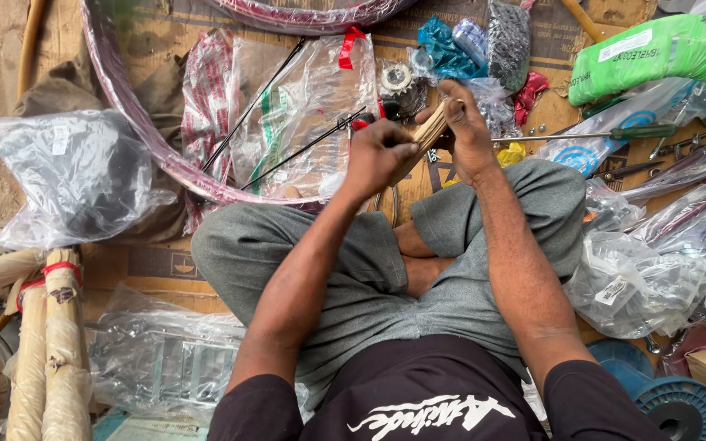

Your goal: The person sits on the floor and assembles a bicycle wheel by inserting spokes into the rim and tightening them with a spoke wrench. They also handle a red screwdriver and unwrap a bundle of wooden sticks from a plastic bag.

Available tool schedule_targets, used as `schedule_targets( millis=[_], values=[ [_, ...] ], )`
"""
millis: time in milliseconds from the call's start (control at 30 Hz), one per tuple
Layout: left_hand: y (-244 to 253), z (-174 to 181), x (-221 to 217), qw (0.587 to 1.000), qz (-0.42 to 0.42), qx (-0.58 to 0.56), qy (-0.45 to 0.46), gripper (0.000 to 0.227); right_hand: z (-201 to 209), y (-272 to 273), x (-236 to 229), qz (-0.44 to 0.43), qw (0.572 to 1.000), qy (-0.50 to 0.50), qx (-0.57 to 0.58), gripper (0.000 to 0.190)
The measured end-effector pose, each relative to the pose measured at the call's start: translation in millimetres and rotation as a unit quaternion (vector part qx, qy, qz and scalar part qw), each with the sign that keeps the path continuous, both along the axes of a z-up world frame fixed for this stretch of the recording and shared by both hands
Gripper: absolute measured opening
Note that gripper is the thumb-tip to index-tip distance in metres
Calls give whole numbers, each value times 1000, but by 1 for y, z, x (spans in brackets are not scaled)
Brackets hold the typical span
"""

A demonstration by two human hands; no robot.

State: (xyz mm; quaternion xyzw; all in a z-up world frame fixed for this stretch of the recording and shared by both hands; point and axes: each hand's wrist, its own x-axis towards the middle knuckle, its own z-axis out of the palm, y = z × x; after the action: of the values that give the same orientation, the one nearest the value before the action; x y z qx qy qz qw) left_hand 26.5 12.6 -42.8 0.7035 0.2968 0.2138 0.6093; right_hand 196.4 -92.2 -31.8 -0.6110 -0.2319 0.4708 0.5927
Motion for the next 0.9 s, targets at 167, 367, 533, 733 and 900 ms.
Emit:
schedule_targets(
  millis=[167,367,533,733,900],
  values=[
    [-18,17,-3,972,14,233,-29,11,-2,0,-5,-38,997,-3,-61,105],
    [-18,22,-5,977,-35,200,-58,14,-25,-1,-5,-82,987,-135,-13,105],
    [-11,-7,-4,992,63,105,2,16,-12,-2,-6,-90,995,-43,-28,103],
    [7,7,-12,986,-121,-23,111,25,19,-3,3,82,805,-587,-20,51],
    [7,17,-9,974,-140,-71,166,26,46,21,16,390,683,-604,-128,31]
  ],
)
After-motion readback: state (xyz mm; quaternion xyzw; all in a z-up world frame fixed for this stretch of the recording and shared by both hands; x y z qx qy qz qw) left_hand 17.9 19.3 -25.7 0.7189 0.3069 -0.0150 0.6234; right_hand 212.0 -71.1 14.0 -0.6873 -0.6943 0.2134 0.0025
